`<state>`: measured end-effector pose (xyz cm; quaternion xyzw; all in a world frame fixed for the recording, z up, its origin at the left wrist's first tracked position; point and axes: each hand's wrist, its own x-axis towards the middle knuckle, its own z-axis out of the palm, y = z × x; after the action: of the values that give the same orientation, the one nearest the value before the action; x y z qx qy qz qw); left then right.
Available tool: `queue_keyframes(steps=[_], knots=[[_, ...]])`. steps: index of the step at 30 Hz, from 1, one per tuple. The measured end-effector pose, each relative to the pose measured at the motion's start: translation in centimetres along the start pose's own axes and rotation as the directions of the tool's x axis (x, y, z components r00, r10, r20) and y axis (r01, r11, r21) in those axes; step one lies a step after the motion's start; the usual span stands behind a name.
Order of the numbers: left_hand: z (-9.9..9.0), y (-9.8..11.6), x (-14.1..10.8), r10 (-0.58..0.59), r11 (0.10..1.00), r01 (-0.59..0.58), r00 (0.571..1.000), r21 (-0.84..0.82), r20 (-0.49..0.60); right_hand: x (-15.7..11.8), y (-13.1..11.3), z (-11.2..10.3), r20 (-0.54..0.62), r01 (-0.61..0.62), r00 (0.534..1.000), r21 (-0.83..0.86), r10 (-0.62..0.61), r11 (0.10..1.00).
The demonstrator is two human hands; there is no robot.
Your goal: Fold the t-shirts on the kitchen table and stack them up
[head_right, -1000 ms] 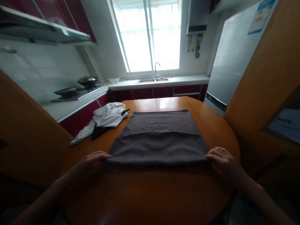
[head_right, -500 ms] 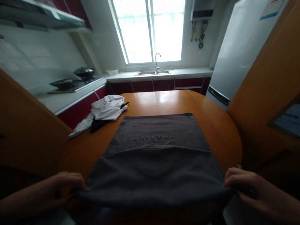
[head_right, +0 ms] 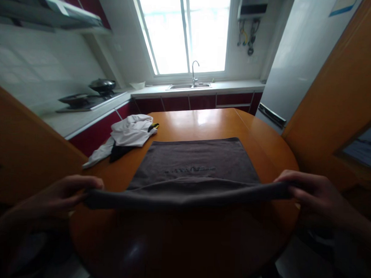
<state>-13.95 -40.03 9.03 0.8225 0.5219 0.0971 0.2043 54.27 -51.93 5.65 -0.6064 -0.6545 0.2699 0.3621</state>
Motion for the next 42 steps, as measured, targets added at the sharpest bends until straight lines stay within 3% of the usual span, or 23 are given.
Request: queue_keyframes(steps=[3, 6, 9, 14, 18, 21, 26, 30, 37, 42], knots=[[-1.3, -0.8, 3.9, 0.021, 0.971, -0.033, 0.998, -0.237, -0.056, 4.3, 0.4, -0.5, -0.145, -0.037, 0.988, 0.107, 0.053, 0.994], [-1.5, -1.2, 8.1, 0.000, 0.965, -0.048, 0.982, -0.257, -0.187, 9.3, 1.3, 0.1, -0.161, -0.062, 0.981, 0.258, 0.106, 0.964], [-0.9, -1.5, 12.6, -0.055, 0.972, -0.002, 0.970, -0.236, -0.237, 14.5, 2.3, 1.5, -0.156, -0.084, 0.977, 0.344, 0.145, 0.935], [1.4, -2.3, 20.4, -0.125, 0.949, 0.037, 0.956, -0.314, -0.266, 22.1, 4.1, 4.8, -0.141, -0.209, 0.956, 0.283, 0.256, 0.936], [4.0, -3.4, 24.5, -0.180, 0.934, 0.133, 0.977, -0.330, -0.115, 25.2, 6.2, 7.3, -0.123, -0.275, 0.950, 0.102, 0.286, 0.956], [4.9, -4.2, 25.4, -0.151, 0.944, 0.123, 0.986, -0.307, -0.068, 25.8, 7.5, 8.0, -0.138, -0.256, 0.957, 0.023, 0.257, 0.966], [4.6, -4.6, 26.1, -0.159, 0.966, 0.123, 0.976, -0.225, -0.149, 26.5, 8.2, 7.2, -0.202, -0.187, 0.963, -0.018, 0.180, 0.982], [4.7, -4.3, 27.1, -0.202, 0.971, 0.175, 0.965, -0.161, -0.169, 27.6, 8.0, 7.3, -0.212, -0.199, 0.960, -0.047, 0.185, 0.979], [5.3, -4.9, 27.6, -0.209, 0.969, 0.176, 0.959, -0.173, -0.191, 27.9, 8.9, 7.6, -0.232, -0.145, 0.963, -0.024, 0.136, 0.989], [5.6, -5.8, 28.4, -0.233, 0.972, 0.227, 0.957, -0.057, -0.173, 28.4, 10.1, 8.4, -0.150, -0.117, 0.985, -0.238, 0.083, 0.964]])
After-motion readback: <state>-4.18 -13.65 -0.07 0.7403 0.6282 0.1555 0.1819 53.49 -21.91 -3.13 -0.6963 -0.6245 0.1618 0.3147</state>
